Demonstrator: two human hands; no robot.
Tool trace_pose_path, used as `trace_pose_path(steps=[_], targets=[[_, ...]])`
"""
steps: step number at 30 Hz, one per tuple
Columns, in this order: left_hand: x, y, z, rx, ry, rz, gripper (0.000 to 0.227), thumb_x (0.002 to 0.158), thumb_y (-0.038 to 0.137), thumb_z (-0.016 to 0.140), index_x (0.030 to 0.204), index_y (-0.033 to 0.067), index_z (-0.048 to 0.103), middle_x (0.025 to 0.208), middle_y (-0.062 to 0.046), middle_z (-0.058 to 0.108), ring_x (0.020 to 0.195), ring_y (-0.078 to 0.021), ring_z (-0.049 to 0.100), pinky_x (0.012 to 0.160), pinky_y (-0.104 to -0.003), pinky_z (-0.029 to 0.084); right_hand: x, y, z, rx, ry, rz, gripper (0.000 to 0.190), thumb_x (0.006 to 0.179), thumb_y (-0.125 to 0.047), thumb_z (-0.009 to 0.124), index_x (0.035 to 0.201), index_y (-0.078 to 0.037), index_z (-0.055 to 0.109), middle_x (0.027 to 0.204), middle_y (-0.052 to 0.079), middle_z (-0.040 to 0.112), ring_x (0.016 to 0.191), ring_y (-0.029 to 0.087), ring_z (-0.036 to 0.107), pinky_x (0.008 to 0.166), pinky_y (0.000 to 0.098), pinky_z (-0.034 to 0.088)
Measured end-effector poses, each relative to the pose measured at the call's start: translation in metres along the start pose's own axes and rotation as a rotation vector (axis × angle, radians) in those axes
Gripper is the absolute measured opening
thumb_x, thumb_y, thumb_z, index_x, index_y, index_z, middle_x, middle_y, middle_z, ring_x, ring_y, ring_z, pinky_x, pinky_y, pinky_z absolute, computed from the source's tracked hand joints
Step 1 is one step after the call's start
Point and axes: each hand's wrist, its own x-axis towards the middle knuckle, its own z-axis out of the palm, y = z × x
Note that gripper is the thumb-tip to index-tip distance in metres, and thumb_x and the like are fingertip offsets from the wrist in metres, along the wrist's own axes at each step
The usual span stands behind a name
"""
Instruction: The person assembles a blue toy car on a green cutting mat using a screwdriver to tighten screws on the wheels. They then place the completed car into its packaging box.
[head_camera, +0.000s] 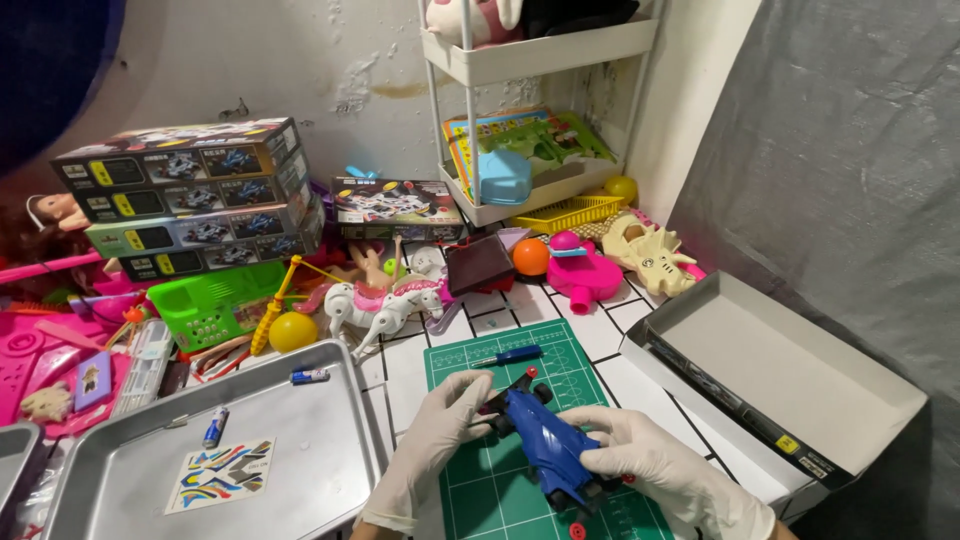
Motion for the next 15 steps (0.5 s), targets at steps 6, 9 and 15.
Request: trace_pose_path(steps=[6,9,15], targets=[[0.011,0.0,0.03,0.271,-0.001,0.41,0.036,0.094,0.033,0.061,0.123,0.0159,0.071,0.127,-0.006,0.074,0.115,-0.02,0.072,0.1,-0.033,0.058,-0.044,-0.023,-0.055,0.108,0.117,-0.058,0.081,0.066,-0.013,0.073,0.145,0.004,0.065,0.115,0.04,0.079,0.091,0.049,0.075,0.085,0.0538,0.058],[0.017,0.008,0.08,0.705,-0.066,0.663,0.039,0.092,0.025,0.067,0.131,0.0202,0.066,0.139,-0.006,0.063,0.124,-0.023,0.062,0.106,-0.039,0.051,-0.061,-0.028,-0.102,0.093,0.204,-0.222,0.076,0.069,-0.011,0.071,0.142,0.007,0.068,0.111,0.042,0.082,0.082,0.05,0.075,0.07,0.0513,0.054],[0.09,-0.018,0.206,1.191,-0.234,1.376,0.046,0.085,0.027,0.07,0.13,0.0188,0.06,0.14,-0.022,0.059,0.129,-0.0451,0.055,0.102,-0.062,0.04,-0.106,-0.054,-0.155,0.02,0.467,-0.37,0.063,0.081,-0.008,0.061,0.14,0.007,0.072,0.103,0.04,0.08,0.082,0.047,0.071,0.067,0.0521,0.052]])
